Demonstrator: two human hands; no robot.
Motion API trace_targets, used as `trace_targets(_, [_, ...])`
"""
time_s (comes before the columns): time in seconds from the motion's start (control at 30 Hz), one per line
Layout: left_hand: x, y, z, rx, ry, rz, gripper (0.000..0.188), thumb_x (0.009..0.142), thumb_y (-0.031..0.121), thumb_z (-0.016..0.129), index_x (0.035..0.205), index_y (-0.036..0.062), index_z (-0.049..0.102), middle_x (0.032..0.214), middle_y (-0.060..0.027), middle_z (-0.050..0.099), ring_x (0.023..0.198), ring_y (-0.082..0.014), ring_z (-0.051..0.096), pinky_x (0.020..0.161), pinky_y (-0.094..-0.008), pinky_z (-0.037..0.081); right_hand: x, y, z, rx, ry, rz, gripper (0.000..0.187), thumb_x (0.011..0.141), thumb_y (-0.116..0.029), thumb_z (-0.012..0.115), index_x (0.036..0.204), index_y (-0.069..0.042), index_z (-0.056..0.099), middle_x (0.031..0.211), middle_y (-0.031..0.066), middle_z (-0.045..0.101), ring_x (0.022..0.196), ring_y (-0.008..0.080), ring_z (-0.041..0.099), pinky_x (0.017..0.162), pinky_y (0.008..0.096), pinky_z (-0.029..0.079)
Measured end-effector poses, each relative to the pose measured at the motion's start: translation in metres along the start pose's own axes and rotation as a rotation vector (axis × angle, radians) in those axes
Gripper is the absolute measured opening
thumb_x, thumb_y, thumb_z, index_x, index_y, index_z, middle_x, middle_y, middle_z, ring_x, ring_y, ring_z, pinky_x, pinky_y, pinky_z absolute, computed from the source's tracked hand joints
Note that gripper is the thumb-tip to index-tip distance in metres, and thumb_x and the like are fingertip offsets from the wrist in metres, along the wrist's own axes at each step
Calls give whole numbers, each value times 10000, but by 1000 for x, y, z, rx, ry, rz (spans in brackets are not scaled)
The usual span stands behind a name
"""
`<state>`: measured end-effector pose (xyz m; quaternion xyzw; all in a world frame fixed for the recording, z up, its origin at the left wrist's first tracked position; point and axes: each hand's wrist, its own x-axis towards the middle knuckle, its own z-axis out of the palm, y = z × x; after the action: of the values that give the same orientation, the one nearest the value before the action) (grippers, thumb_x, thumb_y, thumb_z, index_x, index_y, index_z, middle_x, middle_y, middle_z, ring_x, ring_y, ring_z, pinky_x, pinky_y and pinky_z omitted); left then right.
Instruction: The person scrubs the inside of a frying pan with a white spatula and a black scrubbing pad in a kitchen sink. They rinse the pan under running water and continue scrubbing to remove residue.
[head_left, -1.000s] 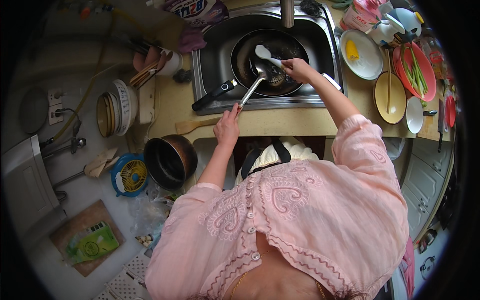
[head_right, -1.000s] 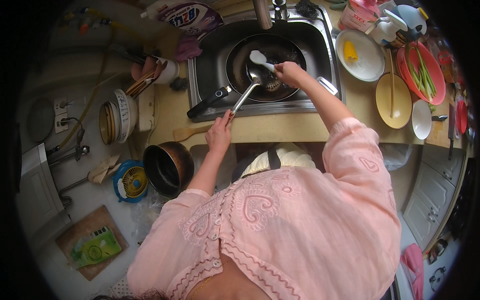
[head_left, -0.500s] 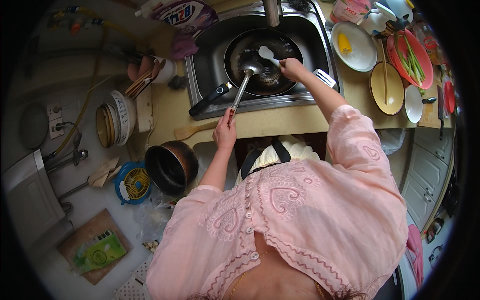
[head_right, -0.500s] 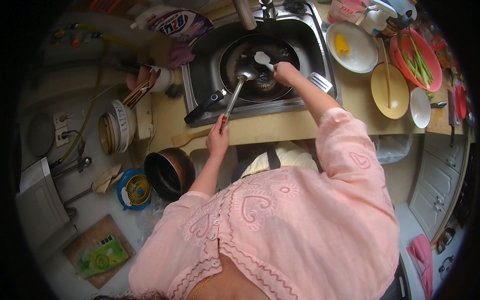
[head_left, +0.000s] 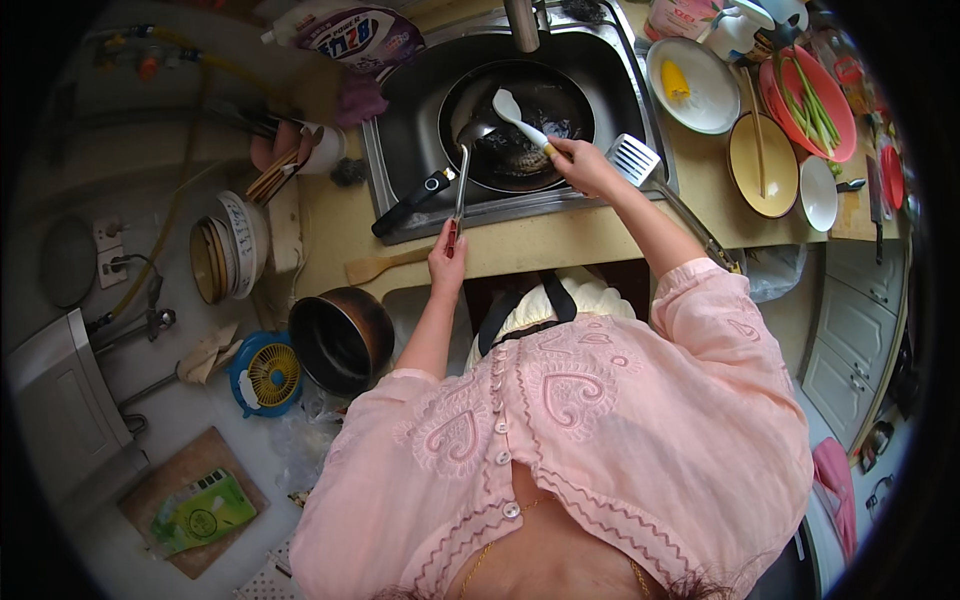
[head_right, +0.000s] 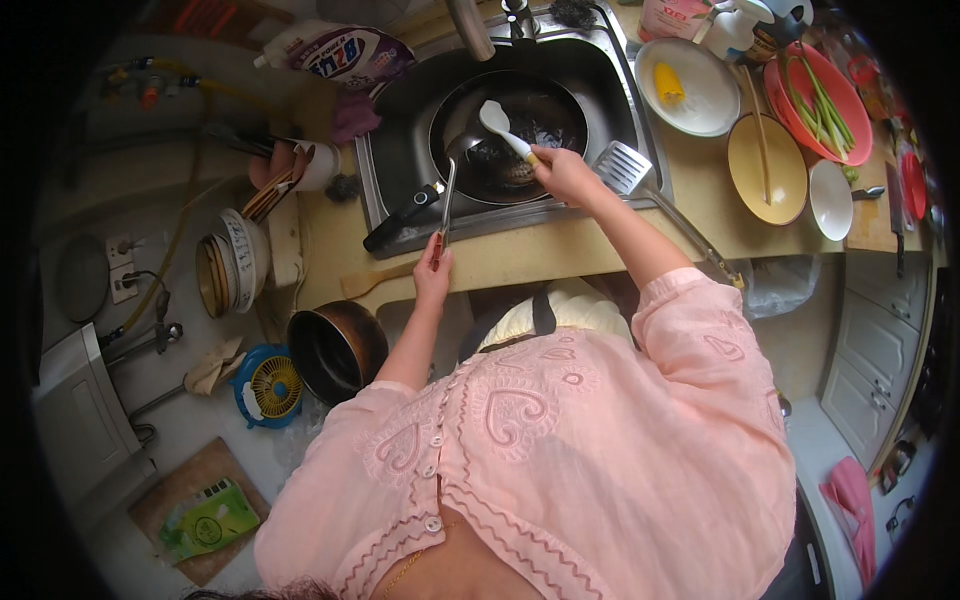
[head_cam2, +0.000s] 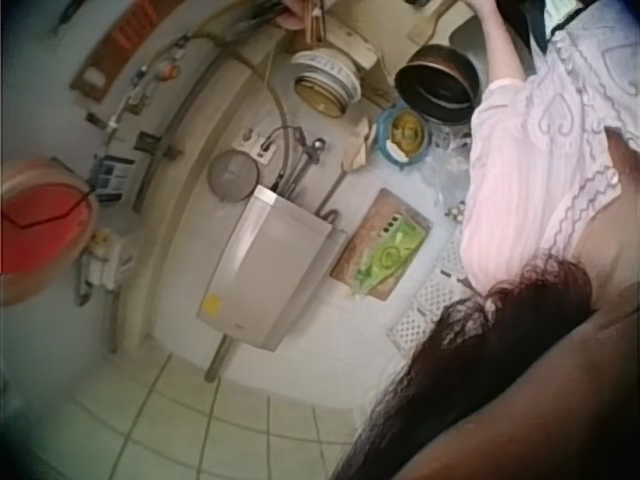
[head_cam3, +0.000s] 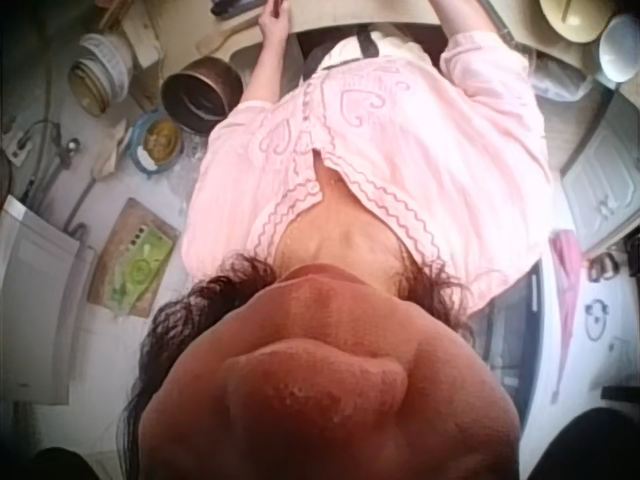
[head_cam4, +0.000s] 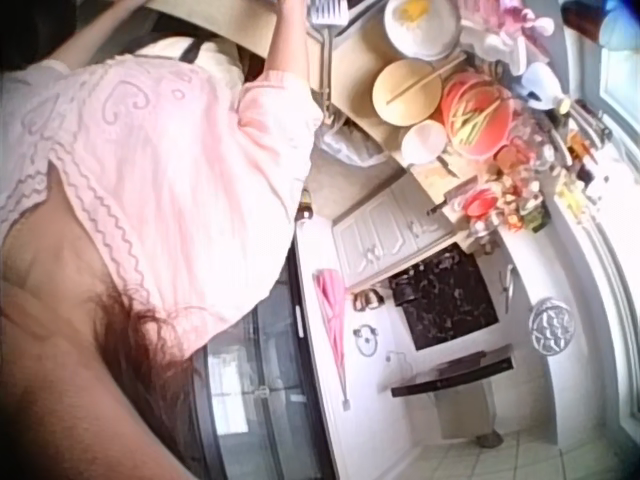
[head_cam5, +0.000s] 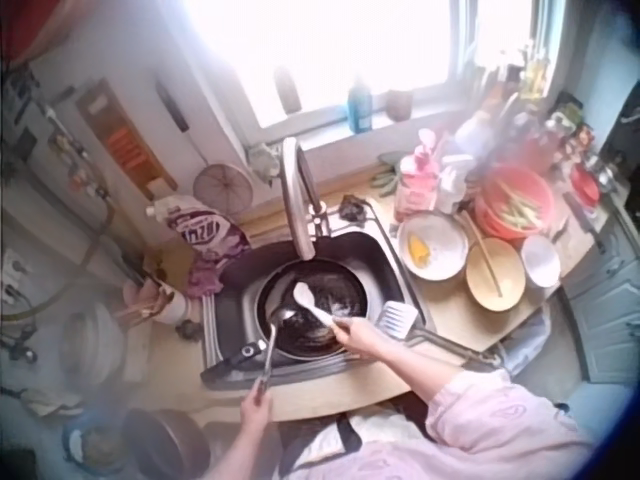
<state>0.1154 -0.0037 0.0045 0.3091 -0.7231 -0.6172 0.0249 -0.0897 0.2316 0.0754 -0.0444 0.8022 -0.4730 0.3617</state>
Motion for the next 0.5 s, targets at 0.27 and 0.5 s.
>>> trace_targets(0.27, [-8,31,-4,-579,-114,-450,342,923,265,463,1253,183,428,641,21,413,392,-46,296,328,-171,217,7,16,-6,114,115,-55,416,859,-200,470,1265,-111,475,568,38,517,411,116,446,393,274,381])
trace_targets(0.5, [-24,39,-4,-864,-221,-504,327,931,329,436,1214,168,434,613,10,394,397,-55,320,320,-176,238,-8,14,-10,80,109,-15,421,868,-223,475,1278,-132,457,547,17,485,403,107,425,375,278,352])
